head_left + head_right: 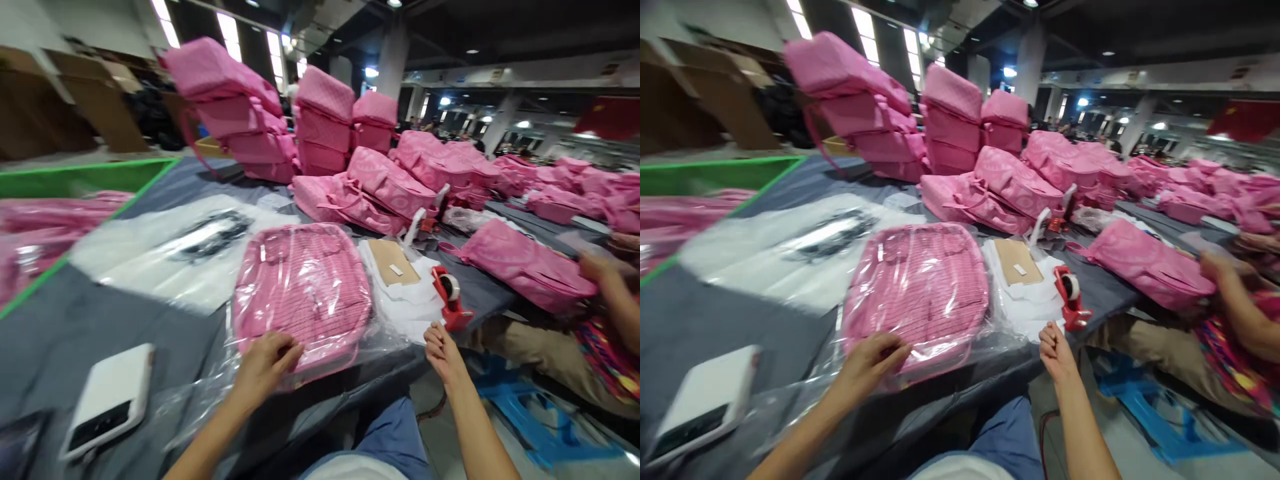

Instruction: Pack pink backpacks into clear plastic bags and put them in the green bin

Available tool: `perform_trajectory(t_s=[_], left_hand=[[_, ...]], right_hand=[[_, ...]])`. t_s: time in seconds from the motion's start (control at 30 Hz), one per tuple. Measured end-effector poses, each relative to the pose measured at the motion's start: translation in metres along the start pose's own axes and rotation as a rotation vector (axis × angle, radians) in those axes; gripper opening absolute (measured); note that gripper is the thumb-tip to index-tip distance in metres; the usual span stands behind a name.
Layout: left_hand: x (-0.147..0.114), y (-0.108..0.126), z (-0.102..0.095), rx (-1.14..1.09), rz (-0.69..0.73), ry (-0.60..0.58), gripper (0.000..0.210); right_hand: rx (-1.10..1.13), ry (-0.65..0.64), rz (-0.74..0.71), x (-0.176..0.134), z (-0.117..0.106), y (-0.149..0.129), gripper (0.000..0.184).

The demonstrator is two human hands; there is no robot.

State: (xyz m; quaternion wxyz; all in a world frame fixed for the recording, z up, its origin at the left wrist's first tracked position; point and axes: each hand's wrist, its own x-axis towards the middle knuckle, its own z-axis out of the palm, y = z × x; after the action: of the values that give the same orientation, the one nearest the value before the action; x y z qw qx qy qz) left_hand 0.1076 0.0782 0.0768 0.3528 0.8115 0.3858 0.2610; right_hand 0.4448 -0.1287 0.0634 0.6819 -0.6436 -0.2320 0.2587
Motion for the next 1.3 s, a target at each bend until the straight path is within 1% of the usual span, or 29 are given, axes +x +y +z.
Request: perform_trajectory(t_s=[0.07, 0.1, 0.13, 0.2, 0.3, 0.37, 0.4, 0.47, 0.5, 0.53, 0.57, 0.63, 0.67, 0.7, 0.73, 0.77, 0.8, 0.87, 0.93, 0.97, 1.03, 1.13, 1.17, 1.23, 1.27, 1.3], left_hand=[[-0.001, 0.006, -0.001, 0.038, 0.019, -0.031, 0.041], [0.0, 0.008, -0.001, 0.063, 0.021, -0.054, 0.037], [0.0, 0.009, -0.002, 0.085, 0.01, -0.05, 0.033], [0.0, 0.011, -0.002, 0.116, -0.01, -0.03, 0.026], [-0.001, 0.013, -0.001, 0.127, -0.023, -0.014, 0.019], [-0.002, 0.014, -0.001, 0.128, -0.033, -0.016, 0.016], [-0.002, 0.014, 0.0, 0.132, -0.036, -0.022, 0.015], [-0.002, 0.014, 0.0, 0.146, -0.035, -0.029, 0.015], [-0.002, 0.014, 0.0, 0.153, -0.031, -0.029, 0.015], [-0.002, 0.015, -0.001, 0.16, -0.027, -0.033, 0.016], [-0.002, 0.015, -0.001, 0.163, -0.024, -0.037, 0.016], [-0.002, 0.016, -0.003, 0.163, -0.028, -0.05, 0.016], [-0.003, 0.016, -0.003, 0.159, -0.032, -0.058, 0.016], [-0.003, 0.017, -0.004, 0.155, -0.035, -0.063, 0.017], [-0.003, 0.017, -0.004, 0.151, -0.036, -0.067, 0.017], [-0.003, 0.017, -0.004, 0.149, -0.036, -0.068, 0.018], [-0.002, 0.017, -0.004, 0.15, -0.035, -0.068, 0.018], [-0.001, 0.016, -0.003, 0.165, -0.028, -0.065, 0.017], [-0.001, 0.016, -0.002, 0.187, -0.014, -0.067, 0.015], [-0.002, 0.015, -0.003, 0.195, 0.005, -0.072, 0.014], [-0.006, 0.014, -0.007, 0.221, 0.091, -0.073, 0.009], [-0.021, 0.007, -0.02, 0.388, 0.266, 0.006, 0.026], [-0.027, 0.003, -0.026, 0.476, 0.302, 0.039, 0.025], [-0.037, -0.008, -0.039, 0.619, 0.317, 0.078, 0.009], [-0.04, -0.013, -0.044, 0.648, 0.306, 0.08, 0.006], [-0.042, -0.018, -0.048, 0.647, 0.289, 0.073, 0.01]], right_hand=[[0.077, -0.206, 0.035, -0.009, 0.032, -0.017, 0.056], [0.082, -0.327, 0.043, -0.011, 0.046, -0.028, 0.054], [0.045, -0.456, 0.034, -0.01, 0.06, -0.04, 0.052], [-0.159, -0.708, -0.043, -0.003, 0.089, -0.063, 0.051], [-0.548, -1.022, -0.245, 0.016, 0.134, -0.084, 0.048], [-0.796, -1.159, -0.381, 0.027, 0.16, -0.086, 0.04], [-0.921, -1.193, -0.439, 0.031, 0.17, -0.084, 0.034], [-1.145, -1.198, -0.518, 0.037, 0.185, -0.077, 0.023], [-1.223, -1.174, -0.542, 0.039, 0.188, -0.073, 0.02], [-1.281, -1.124, -0.562, 0.041, 0.188, -0.07, 0.019], [-1.328, -1.042, -0.581, 0.042, 0.186, -0.067, 0.021], [-1.385, -0.794, -0.636, 0.044, 0.172, -0.061, 0.028], [-1.386, -0.656, -0.685, 0.043, 0.162, -0.058, 0.027], [-1.361, -0.544, -0.753, 0.04, 0.151, -0.055, 0.023], [-1.311, -0.489, -0.843, 0.036, 0.14, -0.05, 0.016], [-1.247, -0.494, -0.954, 0.03, 0.13, -0.045, 0.014], [-1.188, -0.541, -1.074, 0.023, 0.122, -0.039, 0.018], [-1.143, -0.679, -1.273, 0.008, 0.113, -0.025, 0.03], [-1.196, -0.759, -1.383, -0.002, 0.111, -0.01, 0.045], [-1.237, -0.772, -1.401, -0.004, 0.111, -0.004, 0.053], [-1.286, -0.794, -1.404, -0.002, 0.112, 0.005, 0.065], [-1.281, -0.826, -1.41, 0.006, 0.11, 0.011, 0.071], [-1.266, -0.826, -1.414, 0.009, 0.109, 0.012, 0.071], [-1.239, -0.813, -1.413, 0.012, 0.107, 0.016, 0.07], [-1.225, -0.806, -1.406, 0.012, 0.107, 0.018, 0.068], [-1.21, -0.799, -1.396, 0.012, 0.107, 0.02, 0.067]])
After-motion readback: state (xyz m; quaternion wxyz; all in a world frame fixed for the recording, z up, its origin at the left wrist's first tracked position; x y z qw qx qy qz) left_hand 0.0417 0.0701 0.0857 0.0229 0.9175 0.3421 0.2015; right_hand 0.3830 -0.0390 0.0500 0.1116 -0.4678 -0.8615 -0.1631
